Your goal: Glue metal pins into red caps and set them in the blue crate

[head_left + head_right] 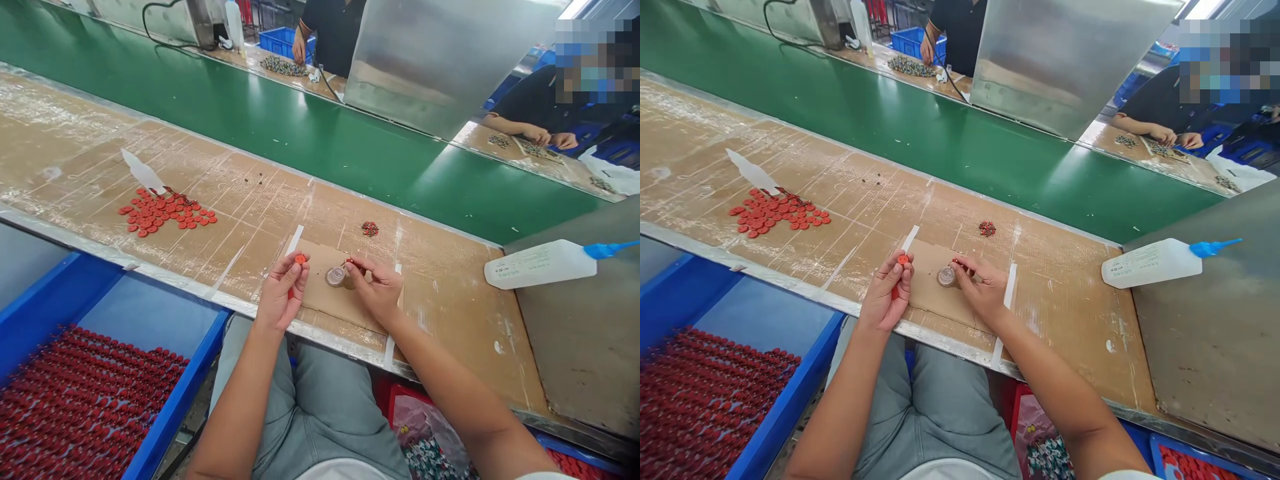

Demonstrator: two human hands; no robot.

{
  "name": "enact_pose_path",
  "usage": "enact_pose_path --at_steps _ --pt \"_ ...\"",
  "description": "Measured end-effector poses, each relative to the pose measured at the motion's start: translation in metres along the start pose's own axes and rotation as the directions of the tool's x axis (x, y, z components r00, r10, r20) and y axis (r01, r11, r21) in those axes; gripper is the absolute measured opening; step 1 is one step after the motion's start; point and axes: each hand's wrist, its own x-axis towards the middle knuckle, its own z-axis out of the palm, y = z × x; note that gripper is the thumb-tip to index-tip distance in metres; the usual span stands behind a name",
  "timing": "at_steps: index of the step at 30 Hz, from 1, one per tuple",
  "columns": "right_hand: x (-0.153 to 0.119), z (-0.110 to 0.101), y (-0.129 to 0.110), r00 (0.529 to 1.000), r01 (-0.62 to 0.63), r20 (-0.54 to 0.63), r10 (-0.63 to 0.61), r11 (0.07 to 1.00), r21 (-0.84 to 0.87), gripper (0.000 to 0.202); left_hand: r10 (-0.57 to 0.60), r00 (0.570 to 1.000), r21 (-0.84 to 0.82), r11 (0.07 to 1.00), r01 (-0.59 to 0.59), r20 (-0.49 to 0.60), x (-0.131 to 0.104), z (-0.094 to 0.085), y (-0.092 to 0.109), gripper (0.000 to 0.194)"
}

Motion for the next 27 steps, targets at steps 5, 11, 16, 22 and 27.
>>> enact_pose_path --at_steps 5,11,16,22,27 --pt "0.0008 0.0026 0.0121 0.994 0.106 0.004 -0.106 0.993 -0.06 0.017 -0.003 1.0 0.008 1.0 0.003 0.002 0.0001 0.0006 -0.0008 0.024" --pt "-0.0007 0.0056 0.0103 0.986 0.163 0.021 -0.163 0.985 -0.047 0.019 0.008 1.0 0.007 1.0 -0.008 -0.011 0.0002 0.0026 -0.0001 0.023" --pt "-0.0012 0.0055 0.009 0.986 0.159 0.056 -0.156 0.985 -0.061 0.014 0.0 1.0 -0.004 1.0 0.0 -0.005 0.0002 0.0029 0.0003 0.021" --pt "-0.0005 0.0057 0.009 0.979 0.199 0.06 -0.197 0.979 -0.033 0.016 -0.006 1.0 -0.009 1.0 0.007 0.013 -0.0002 0.0026 0.001 0.018" --pt "-0.0004 0.0058 0.0084 0.982 0.175 0.087 -0.169 0.982 -0.07 0.014 -0.01 1.0 -0.005 1.0 0.01 0.003 -0.0009 0.0031 0.002 0.017"
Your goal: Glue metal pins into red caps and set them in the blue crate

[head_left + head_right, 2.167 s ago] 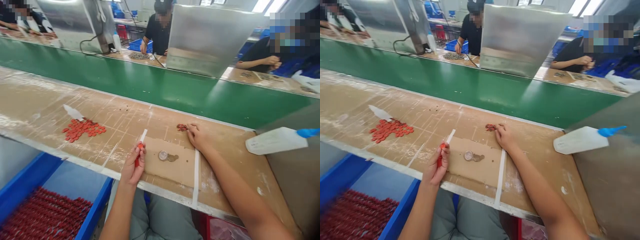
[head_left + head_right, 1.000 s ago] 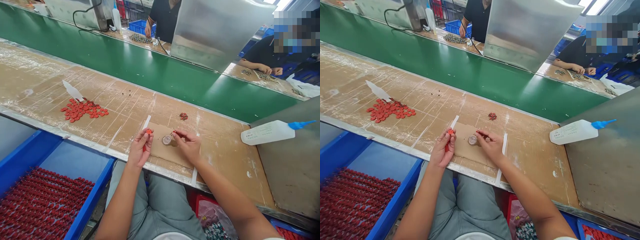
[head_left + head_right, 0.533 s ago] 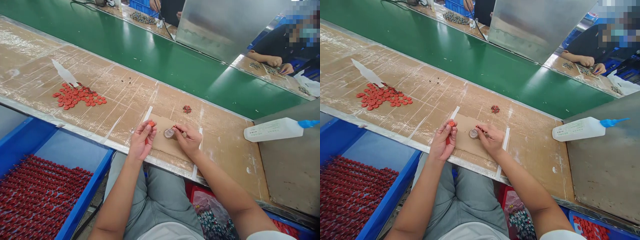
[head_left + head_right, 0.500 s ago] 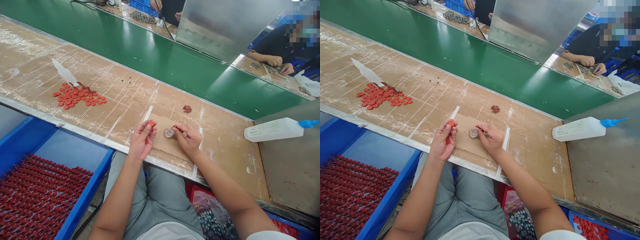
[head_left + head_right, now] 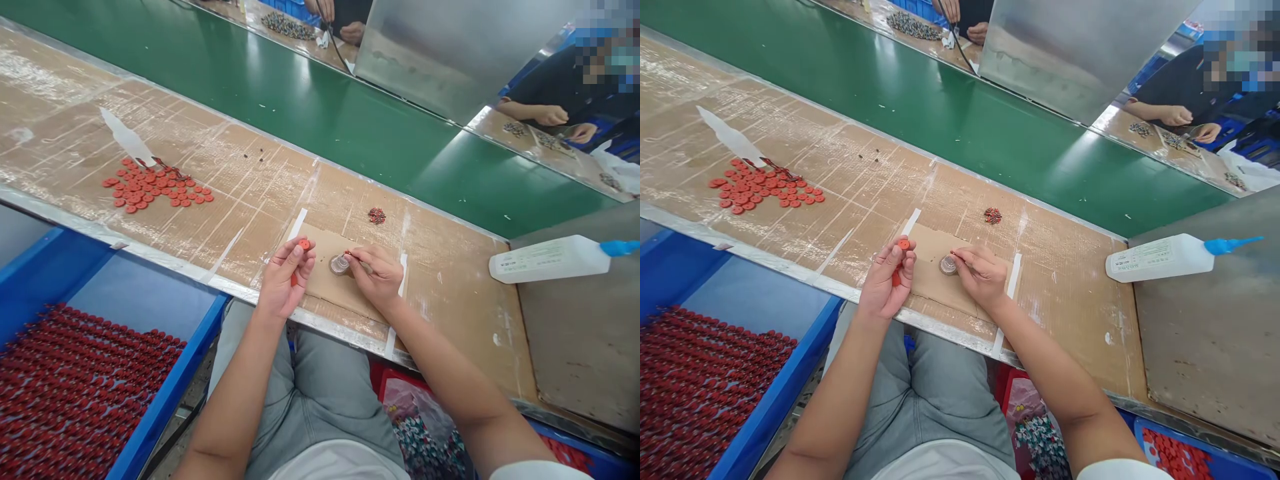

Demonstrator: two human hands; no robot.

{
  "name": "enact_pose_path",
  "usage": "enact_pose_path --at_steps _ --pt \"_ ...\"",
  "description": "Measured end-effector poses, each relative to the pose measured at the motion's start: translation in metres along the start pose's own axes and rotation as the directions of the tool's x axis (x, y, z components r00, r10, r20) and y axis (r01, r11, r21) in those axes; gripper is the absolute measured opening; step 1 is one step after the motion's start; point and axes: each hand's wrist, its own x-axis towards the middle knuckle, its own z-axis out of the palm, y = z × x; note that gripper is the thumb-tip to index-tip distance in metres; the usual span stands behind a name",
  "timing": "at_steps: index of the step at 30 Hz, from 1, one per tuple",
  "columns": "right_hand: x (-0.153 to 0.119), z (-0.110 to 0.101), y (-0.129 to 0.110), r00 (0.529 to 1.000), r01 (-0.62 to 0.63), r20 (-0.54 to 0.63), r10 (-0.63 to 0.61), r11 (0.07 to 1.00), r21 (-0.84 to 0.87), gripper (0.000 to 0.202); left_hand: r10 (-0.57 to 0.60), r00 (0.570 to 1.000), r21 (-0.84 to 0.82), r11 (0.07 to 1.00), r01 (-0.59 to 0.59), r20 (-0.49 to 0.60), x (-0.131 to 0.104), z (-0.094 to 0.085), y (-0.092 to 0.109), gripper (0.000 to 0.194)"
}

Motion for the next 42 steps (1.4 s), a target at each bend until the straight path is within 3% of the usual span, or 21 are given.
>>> enact_pose_path --at_steps 6,11,17,20,27,42 --pt "0.001 0.0 -0.001 1.0 -0.003 0.012 0.003 1.0 0.014 0.012 -0.002 1.0 -0.016 1.0 0.002 -0.011 0.0 0.001 0.001 0.018" --pt "0.0 0.0 -0.001 0.991 -0.121 -0.041 0.124 0.991 0.056 0.011 0.0 1.0 0.003 1.0 0.0 -0.022 0.0 0.002 0.001 0.019" --pt "0.0 -0.007 -0.014 0.92 -0.323 -0.099 0.38 0.876 0.358 0.016 -0.01 0.999 -0.024 1.0 0.009 -0.033 -0.008 0.006 -0.007 0.02" --pt "0.001 -0.013 -0.031 0.894 -0.345 -0.104 0.435 0.819 0.459 0.017 -0.08 0.996 -0.012 0.997 0.08 -0.027 -0.018 0.014 -0.015 0.019" --pt "-0.004 -0.017 -0.063 0.913 -0.328 -0.05 0.405 0.801 0.501 0.017 -0.214 0.977 0.012 0.977 0.214 -0.009 -0.037 0.029 -0.032 0.022" --pt "-0.01 -0.013 -0.06 0.942 -0.262 -0.087 0.325 0.872 0.413 0.022 -0.175 0.984 -0.01 0.985 0.175 -0.03 -0.036 0.029 -0.039 0.018"
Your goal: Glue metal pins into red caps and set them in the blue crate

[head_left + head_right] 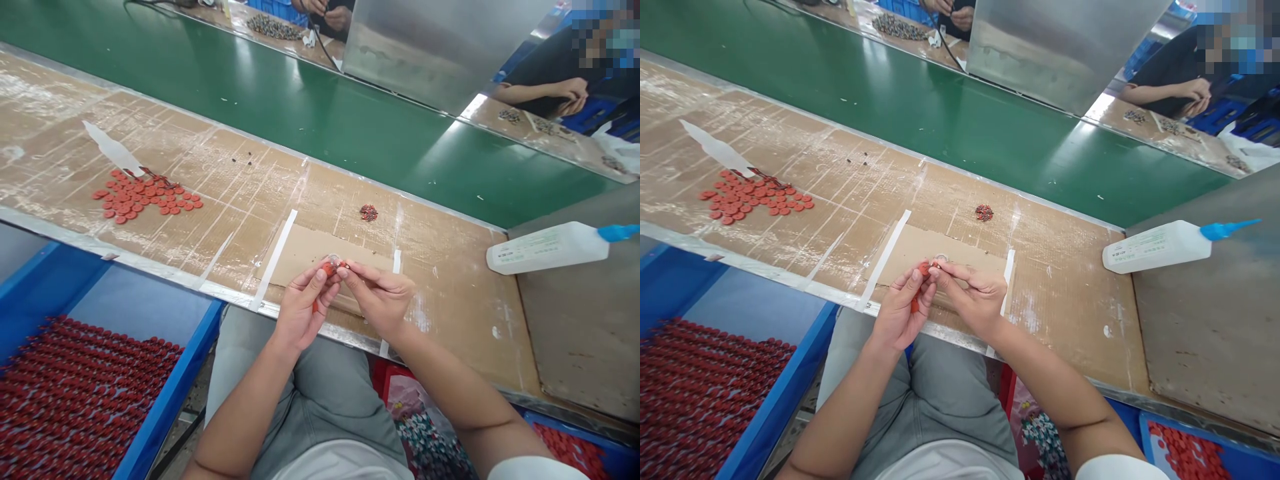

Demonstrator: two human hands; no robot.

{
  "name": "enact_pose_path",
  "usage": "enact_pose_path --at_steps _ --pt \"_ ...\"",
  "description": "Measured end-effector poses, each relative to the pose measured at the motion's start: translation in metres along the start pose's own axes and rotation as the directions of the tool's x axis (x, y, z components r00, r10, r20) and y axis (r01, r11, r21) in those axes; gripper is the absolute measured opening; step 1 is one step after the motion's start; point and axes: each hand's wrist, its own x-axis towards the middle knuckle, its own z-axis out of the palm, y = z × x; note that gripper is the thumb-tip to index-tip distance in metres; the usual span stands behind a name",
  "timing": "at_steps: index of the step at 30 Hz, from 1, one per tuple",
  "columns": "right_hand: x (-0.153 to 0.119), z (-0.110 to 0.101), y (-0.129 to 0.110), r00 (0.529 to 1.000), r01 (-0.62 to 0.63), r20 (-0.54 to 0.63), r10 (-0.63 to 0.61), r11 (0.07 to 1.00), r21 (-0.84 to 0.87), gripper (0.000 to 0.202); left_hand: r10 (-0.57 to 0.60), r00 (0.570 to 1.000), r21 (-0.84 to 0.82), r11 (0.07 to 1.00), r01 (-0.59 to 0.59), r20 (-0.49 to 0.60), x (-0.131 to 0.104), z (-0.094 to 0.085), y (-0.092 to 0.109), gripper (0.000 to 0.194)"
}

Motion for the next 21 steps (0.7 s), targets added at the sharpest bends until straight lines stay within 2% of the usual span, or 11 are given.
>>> enact_pose_path --at_steps 21 --pt "-0.0005 0.0048 0.0028 0.994 0.096 0.047 -0.095 0.995 -0.021 0.026 0.038 0.999 -0.039 0.998 -0.039 -0.032 0.0 0.0016 0.0021 0.017"
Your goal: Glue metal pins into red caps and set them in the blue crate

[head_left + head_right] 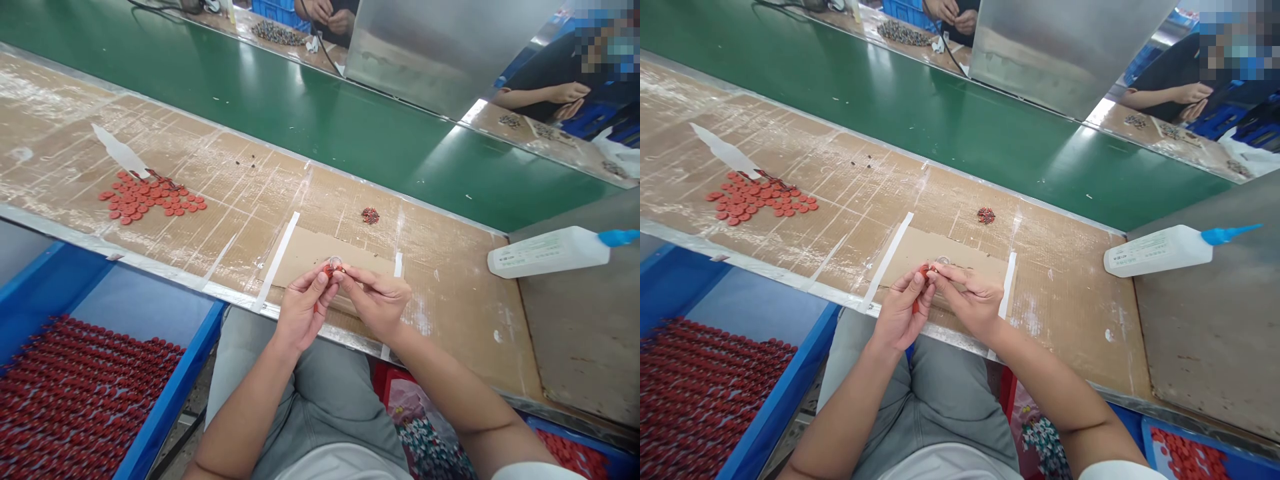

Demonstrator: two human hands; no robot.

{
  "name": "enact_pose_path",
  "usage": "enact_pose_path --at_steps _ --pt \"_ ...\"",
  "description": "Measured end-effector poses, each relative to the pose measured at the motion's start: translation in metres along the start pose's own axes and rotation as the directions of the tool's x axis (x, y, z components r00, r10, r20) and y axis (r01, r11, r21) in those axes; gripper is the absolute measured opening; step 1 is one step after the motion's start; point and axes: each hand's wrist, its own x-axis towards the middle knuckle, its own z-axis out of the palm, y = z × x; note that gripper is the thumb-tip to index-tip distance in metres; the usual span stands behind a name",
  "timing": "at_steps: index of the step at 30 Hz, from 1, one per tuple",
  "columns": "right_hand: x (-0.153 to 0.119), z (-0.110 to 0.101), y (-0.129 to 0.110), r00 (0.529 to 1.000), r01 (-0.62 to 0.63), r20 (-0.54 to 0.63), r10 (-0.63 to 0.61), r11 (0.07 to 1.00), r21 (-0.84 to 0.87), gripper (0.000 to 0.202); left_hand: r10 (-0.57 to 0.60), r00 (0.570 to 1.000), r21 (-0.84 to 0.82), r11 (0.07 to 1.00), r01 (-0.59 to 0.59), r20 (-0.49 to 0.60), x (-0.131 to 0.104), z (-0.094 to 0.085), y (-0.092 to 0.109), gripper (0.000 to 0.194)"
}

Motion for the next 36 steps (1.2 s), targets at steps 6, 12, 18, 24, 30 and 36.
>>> enact_pose_path --at_steps 6,12,18,24,30,36 --pt "0.0021 -0.0001 -0.0012 0.999 0.046 0.016 -0.046 0.999 -0.027 0.03 0.01 1.0 0.032 0.999 -0.011 0.016 -0.0003 -0.0006 0.0016 0.016" --pt "0.0041 -0.0026 -0.0021 0.998 0.047 0.045 -0.046 0.999 -0.018 0.026 0.012 1.0 0.039 0.999 -0.012 0.01 0.0004 -0.0017 0.0008 0.016" --pt "0.0049 -0.0035 -0.0005 0.996 0.077 0.051 -0.076 0.997 -0.013 0.031 0.008 1.0 0.021 1.0 -0.008 -0.02 -0.0006 -0.0006 -0.0005 0.018" --pt "0.0061 -0.0034 0.0 0.984 0.174 0.046 -0.171 0.98 -0.095 0.031 0.013 1.0 0.011 1.0 -0.013 -0.011 -0.0002 -0.0016 -0.0008 0.012" --pt "0.0071 -0.0058 -0.0007 0.971 0.239 0.052 -0.233 0.956 -0.171 0.029 0.016 1.0 0.021 1.0 -0.016 -0.018 -0.0032 0.0014 -0.0008 0.008" --pt "0.009 -0.0085 0.002 0.977 0.213 0.032 -0.21 0.963 -0.166 0.025 0.033 0.999 0.084 0.996 -0.032 -0.013 -0.007 0.0049 -0.0027 0.016"
